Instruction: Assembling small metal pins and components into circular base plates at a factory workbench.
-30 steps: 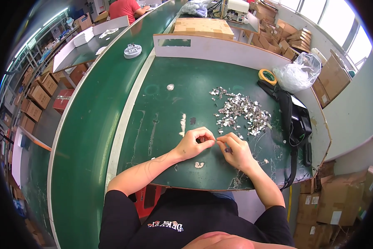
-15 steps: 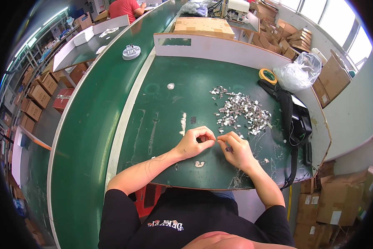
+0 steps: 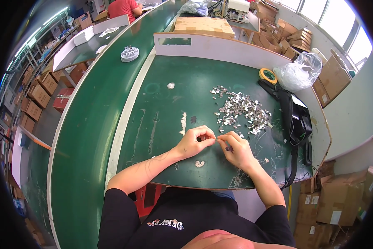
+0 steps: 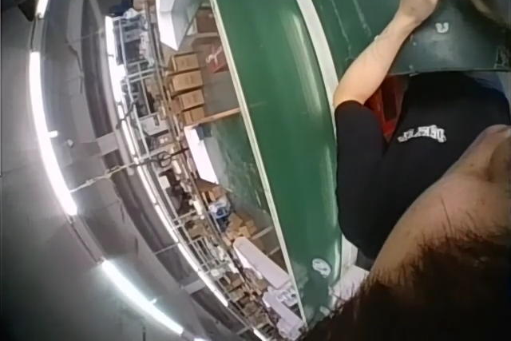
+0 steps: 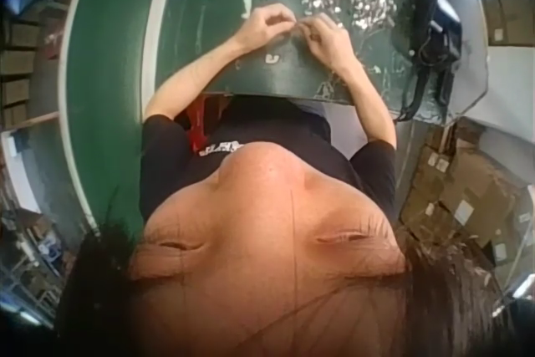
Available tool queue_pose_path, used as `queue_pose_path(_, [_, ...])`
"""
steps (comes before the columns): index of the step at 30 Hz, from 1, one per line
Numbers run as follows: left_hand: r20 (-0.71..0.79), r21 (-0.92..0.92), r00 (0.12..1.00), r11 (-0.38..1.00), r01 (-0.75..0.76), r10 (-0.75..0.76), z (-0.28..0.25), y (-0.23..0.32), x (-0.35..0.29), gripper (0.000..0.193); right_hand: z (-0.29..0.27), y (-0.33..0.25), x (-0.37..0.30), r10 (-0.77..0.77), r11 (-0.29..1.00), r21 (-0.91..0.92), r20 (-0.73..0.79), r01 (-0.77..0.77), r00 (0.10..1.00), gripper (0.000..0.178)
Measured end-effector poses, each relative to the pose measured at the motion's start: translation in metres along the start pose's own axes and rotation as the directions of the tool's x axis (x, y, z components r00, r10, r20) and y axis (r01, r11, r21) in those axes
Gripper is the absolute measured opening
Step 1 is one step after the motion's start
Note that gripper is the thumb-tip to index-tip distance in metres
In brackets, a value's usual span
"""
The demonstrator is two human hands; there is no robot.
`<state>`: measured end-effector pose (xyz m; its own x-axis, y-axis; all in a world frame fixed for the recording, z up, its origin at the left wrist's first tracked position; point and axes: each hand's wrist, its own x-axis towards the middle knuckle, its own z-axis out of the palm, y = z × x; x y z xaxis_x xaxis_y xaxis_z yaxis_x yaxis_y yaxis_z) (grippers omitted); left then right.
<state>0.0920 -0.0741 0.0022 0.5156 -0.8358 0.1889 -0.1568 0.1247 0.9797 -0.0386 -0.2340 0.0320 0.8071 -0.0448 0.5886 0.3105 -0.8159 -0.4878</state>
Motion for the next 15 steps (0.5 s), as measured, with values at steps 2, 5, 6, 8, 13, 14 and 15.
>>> queue_pose_path(2, [0.003, -0.010, 1.000, 1.000, 0.013, -0.013, -0.0007, 0.0002, -0.0003, 0.004, -0.0001, -0.0003, 0.0002, 0.005, 1.000, 0.001, 0.001, -0.005, 1.000, 0.015])
queue_pose_path(5, [0.006, -0.010, 1.000, 1.000, 0.017, -0.017, -0.0005, 0.0008, -0.0004, 0.004, 0.0000, -0.0005, 0.0004, 0.006, 1.000, 0.000, 0.000, -0.006, 1.000, 0.015])
queue_pose_path(6, [0.009, -0.005, 1.000, 1.000, 0.017, -0.017, -0.0003, 0.0011, -0.0005, 0.004, 0.0001, -0.0005, 0.0004, 0.005, 1.000, -0.001, -0.003, -0.005, 1.000, 0.015])
queue_pose_path(8, [0.014, 0.005, 1.000, 1.000, 0.015, -0.015, -0.0001, 0.0015, -0.0005, 0.004, 0.0003, -0.0004, 0.0005, 0.002, 1.000, -0.004, -0.008, -0.002, 1.000, 0.015])
queue_pose_path(13, [0.019, 0.010, 1.000, 1.000, 0.011, -0.011, -0.0001, -0.0014, 0.0002, 0.005, 0.0006, 0.0003, 0.0001, 0.006, 1.000, 0.000, -0.018, -0.006, 1.000, 0.014])
queue_pose_path(14, [0.019, 0.011, 1.000, 1.000, 0.009, -0.009, -0.0003, -0.0013, 0.0006, 0.005, 0.0003, 0.0002, 0.0005, 0.005, 1.000, -0.001, -0.019, -0.005, 1.000, 0.014])
queue_pose_path(15, [0.018, 0.011, 1.000, 1.000, 0.009, -0.010, -0.0005, -0.0013, 0.0006, 0.005, -0.0002, -0.0006, 0.0008, 0.014, 1.000, 0.005, -0.013, -0.013, 1.000, 0.014])
